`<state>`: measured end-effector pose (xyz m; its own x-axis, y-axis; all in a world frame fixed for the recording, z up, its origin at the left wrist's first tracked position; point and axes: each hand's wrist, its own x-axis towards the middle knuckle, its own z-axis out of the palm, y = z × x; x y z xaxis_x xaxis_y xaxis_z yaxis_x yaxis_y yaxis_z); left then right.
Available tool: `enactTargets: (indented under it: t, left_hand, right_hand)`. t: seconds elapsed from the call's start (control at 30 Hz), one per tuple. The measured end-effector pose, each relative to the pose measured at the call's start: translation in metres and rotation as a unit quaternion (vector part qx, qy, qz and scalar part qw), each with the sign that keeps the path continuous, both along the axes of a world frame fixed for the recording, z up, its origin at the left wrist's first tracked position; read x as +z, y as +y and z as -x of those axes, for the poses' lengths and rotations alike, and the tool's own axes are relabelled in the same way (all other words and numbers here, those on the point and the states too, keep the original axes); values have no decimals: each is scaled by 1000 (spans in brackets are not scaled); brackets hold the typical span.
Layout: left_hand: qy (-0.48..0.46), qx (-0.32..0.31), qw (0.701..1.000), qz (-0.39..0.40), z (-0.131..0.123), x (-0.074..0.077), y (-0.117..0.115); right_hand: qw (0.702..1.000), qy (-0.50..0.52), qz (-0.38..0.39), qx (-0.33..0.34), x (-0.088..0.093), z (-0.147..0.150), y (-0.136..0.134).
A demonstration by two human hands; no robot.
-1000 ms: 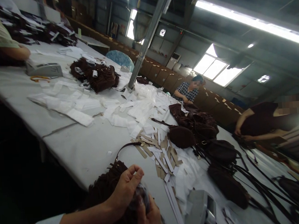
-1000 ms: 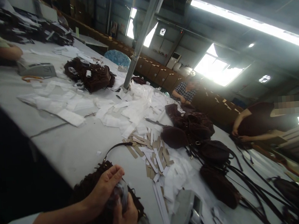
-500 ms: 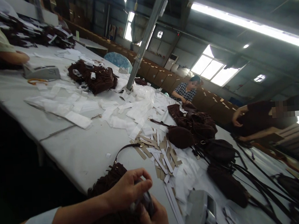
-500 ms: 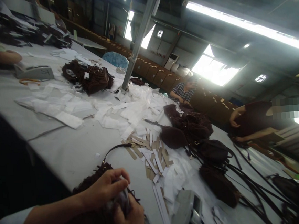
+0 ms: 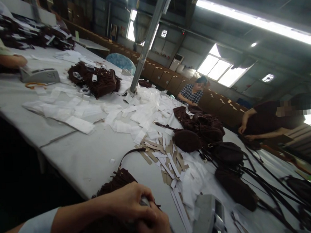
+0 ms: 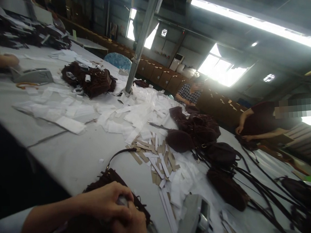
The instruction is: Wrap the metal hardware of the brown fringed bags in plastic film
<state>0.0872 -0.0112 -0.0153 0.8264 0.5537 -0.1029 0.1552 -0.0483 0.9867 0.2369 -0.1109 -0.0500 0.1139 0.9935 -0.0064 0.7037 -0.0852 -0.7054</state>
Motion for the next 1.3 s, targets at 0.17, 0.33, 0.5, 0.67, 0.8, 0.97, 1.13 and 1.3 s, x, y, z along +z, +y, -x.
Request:
enactTargets:
  t: [0.17,0.33,0.5,0.67,0.8,0.97,1.13,1.3]
  left_hand:
    - [-91,122,956,252,-15,-24,-4]
    - [-142,155,915,346,-13,-50,-9]
    - [-179,176,903,349,2,-58,-13]
    - [-213,211,890,344,9,-64,-12]
    - [-283,321,798,424,-11,-50,-13]
    - [-322,404,749,415,-43,-36,-22]
    - [-209,251,919,222,-24,-48,-20]
    - [-24,12,999,-32,7,-25,-7]
  right_hand:
    - [999,29,40,-9,18,-6,5]
    - [997,49,52,14,23,-13,4]
    - [999,26,35,9,16,-18,3]
    - [999,18,33,12,12,-21,0]
    - [998,61,15,-4,3,-5,0]
    - [993,47,-35,-107,-14,20,0]
    - [989,-108,-42,-91,-29,8,-11]
    - [980,-184,-63,31,-34,-9,-12]
